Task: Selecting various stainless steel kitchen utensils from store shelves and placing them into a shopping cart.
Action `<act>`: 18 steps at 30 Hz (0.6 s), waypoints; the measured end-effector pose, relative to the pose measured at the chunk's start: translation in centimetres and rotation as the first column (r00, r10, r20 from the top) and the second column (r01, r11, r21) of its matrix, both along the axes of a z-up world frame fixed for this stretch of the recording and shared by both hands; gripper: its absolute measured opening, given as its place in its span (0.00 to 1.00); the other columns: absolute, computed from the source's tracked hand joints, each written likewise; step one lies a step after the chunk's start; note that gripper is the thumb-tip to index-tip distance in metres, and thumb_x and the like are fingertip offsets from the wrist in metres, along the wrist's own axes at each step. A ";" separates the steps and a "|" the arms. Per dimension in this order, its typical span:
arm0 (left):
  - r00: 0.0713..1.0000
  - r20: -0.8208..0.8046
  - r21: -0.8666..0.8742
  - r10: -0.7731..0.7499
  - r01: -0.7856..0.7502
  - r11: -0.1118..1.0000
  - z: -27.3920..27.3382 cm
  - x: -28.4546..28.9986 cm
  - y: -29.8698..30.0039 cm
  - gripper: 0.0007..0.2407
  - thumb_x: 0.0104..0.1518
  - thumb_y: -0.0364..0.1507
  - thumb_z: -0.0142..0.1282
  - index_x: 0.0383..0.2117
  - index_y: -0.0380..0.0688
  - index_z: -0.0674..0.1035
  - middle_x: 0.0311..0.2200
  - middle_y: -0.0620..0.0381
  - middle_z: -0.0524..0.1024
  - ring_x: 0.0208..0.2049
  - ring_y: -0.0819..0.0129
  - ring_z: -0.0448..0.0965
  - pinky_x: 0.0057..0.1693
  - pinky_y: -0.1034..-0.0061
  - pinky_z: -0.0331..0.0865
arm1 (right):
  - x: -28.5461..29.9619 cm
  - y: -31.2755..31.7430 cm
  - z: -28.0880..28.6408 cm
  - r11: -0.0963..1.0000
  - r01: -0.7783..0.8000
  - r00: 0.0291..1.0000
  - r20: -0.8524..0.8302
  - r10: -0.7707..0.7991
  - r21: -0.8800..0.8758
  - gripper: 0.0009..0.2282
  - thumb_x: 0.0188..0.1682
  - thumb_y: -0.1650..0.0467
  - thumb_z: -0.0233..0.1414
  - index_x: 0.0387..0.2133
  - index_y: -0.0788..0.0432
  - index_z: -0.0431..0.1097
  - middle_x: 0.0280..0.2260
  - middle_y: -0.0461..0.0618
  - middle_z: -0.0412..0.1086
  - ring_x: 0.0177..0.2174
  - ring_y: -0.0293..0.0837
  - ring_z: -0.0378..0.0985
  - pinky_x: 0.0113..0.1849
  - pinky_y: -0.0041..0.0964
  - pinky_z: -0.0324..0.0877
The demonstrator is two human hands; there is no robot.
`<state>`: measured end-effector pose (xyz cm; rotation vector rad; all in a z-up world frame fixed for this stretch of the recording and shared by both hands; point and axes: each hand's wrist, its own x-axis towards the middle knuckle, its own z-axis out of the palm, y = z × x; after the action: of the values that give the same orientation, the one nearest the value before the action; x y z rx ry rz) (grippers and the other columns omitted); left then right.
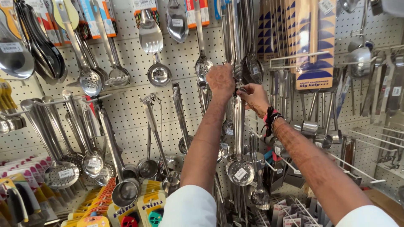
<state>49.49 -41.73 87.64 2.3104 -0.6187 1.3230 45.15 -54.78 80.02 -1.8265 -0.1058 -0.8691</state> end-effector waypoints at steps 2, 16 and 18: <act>0.976 0.189 0.220 0.104 -0.145 0.965 -0.4 0.1 -0.1 0.08 0.50 0.28 0.64 0.36 0.55 0.83 0.35 0.60 0.82 0.45 0.61 0.77 0.50 0.59 0.71 | 1.0 -0.2 -0.6 0.999 0.034 0.999 0.026 -0.034 0.001 0.14 0.47 0.67 0.63 0.42 0.63 0.74 0.31 0.48 0.77 0.26 0.36 0.79 0.25 0.33 0.77; 0.631 0.764 0.352 0.136 -0.583 0.732 -7.2 -4.7 2.2 0.08 0.50 0.33 0.62 0.31 0.43 0.85 0.39 0.51 0.80 0.47 0.58 0.74 0.44 0.61 0.74 | 4.3 -3.1 -4.9 0.861 0.460 0.859 0.355 -0.369 -0.218 0.11 0.42 0.68 0.69 0.35 0.59 0.78 0.33 0.51 0.79 0.34 0.44 0.82 0.39 0.38 0.74; 0.626 0.773 0.395 0.102 -0.602 0.694 -9.7 -6.2 3.8 0.07 0.52 0.31 0.62 0.32 0.42 0.83 0.42 0.47 0.79 0.48 0.56 0.74 0.44 0.61 0.75 | 3.9 -3.0 -6.2 0.867 0.457 0.855 0.367 -0.367 -0.196 0.10 0.43 0.69 0.68 0.34 0.59 0.77 0.32 0.49 0.78 0.34 0.44 0.82 0.37 0.39 0.74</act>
<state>43.31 -37.90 77.89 2.4415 -0.9546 2.6430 49.03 -57.79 73.78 -1.9893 -0.0334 -1.5259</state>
